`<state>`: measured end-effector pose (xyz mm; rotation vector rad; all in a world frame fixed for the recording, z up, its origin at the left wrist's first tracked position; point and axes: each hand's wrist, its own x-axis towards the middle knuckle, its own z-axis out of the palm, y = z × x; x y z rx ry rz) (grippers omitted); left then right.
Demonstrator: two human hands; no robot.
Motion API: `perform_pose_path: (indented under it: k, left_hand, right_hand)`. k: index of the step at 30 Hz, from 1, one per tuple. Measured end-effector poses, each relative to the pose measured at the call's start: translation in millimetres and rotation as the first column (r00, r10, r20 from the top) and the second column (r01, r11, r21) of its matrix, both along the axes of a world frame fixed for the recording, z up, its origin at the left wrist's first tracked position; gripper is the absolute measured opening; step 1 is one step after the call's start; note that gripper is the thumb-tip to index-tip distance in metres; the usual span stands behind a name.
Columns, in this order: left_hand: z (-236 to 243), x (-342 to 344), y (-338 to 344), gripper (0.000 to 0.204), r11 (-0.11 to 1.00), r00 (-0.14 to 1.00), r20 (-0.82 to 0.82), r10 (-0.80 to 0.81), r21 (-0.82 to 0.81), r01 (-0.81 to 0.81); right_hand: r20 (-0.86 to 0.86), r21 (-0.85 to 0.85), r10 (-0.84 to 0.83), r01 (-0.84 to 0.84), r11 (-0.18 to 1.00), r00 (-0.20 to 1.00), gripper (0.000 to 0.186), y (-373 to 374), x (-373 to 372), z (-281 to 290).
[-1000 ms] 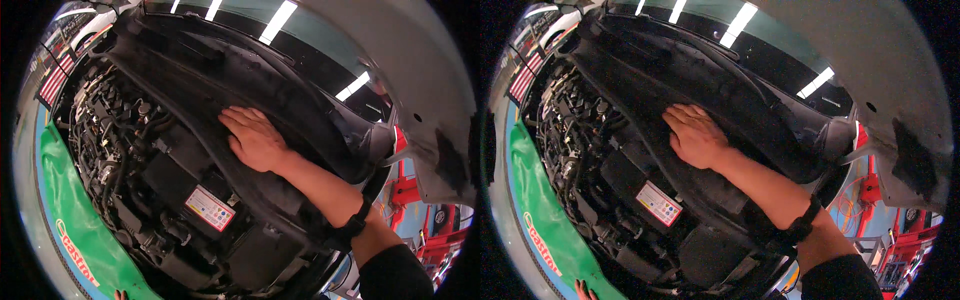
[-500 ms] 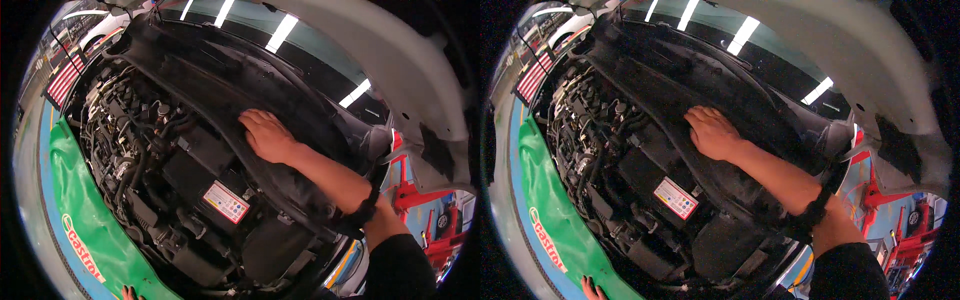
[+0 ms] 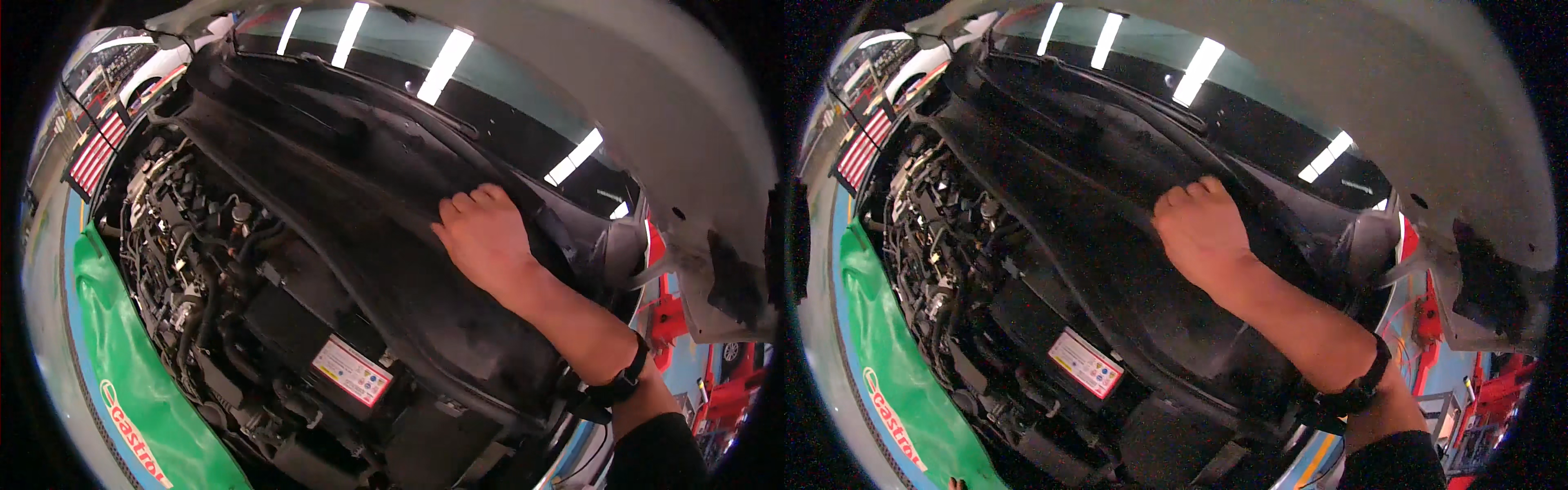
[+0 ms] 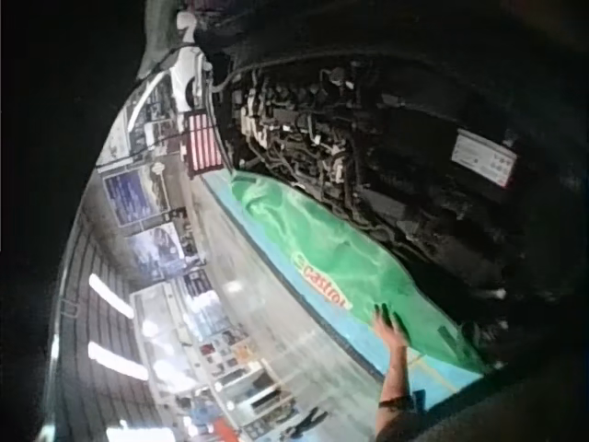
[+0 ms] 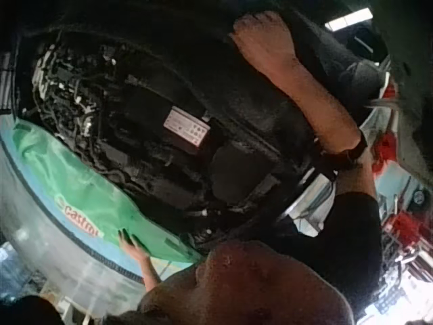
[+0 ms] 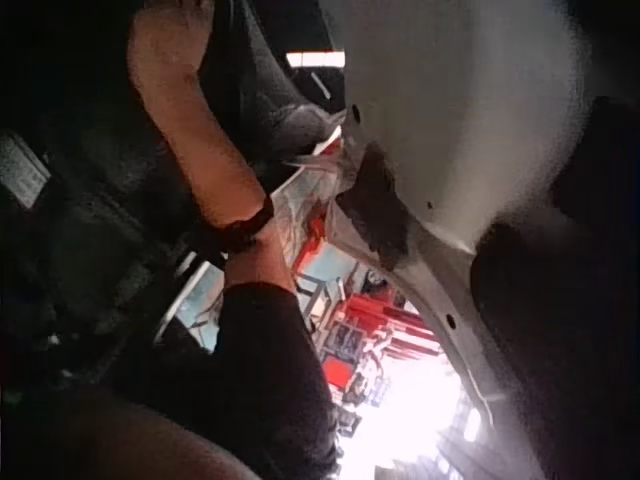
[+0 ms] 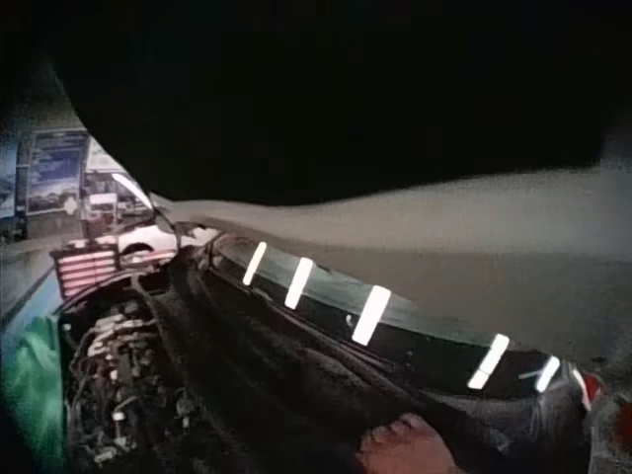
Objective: Inspecting and adjusting the cowl and engine bay components of a car.
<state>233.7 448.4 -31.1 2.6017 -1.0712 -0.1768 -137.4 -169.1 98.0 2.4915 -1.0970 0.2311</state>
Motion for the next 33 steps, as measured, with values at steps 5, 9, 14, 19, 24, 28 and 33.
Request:
perform_pose_path:
  k: [5,9,14,19,24,28,33]
  left_hand:
    - [8.5,1.2,-2.6,0.054,0.998,0.999,0.04,-0.036,0.048,0.034]
    - [7.3,-2.6,-5.3,0.053,0.999,1.0,0.001,-0.004,0.043,0.004]
    - [13.0,-5.2,-13.3,0.052,0.998,0.998,-0.026,0.049,0.047,-0.048]
    - [22.9,-9.1,-10.5,0.051,0.973,0.995,0.101,-0.003,0.23,-0.02]
    - [-2.2,-2.2,-2.0,0.045,0.996,0.994,0.064,0.089,-0.001,-0.089]
    - [-19.0,0.9,10.9,0.051,0.997,0.996,0.048,0.074,-0.004,-0.074]
    - [-19.5,3.1,11.8,0.052,0.997,0.996,0.057,0.075,-0.02,-0.074]
  right_hand:
    - [0.059,-0.067,0.122,-0.119,0.991,0.991,0.013,-5.2,-7.3,1.2]
    - [0.032,-0.02,0.048,-0.048,0.999,0.998,0.015,-2.9,-2.4,4.1]
    - [0.104,-0.061,0.057,-0.05,0.997,0.993,0.016,5.3,14.7,18.6]
    - [0.774,0.029,0.34,-0.566,0.824,0.534,0.025,9.3,52.7,13.4]
    - [0.888,0.459,-0.303,-0.67,0.584,0.345,0.042,-3.2,116.4,-10.3]
    - [0.855,0.519,-0.324,-0.666,0.536,0.406,0.044,5.2,96.7,-23.3]
    - [0.834,0.528,-0.266,-0.561,0.637,0.483,0.042,64.1,-10.4,-49.4]
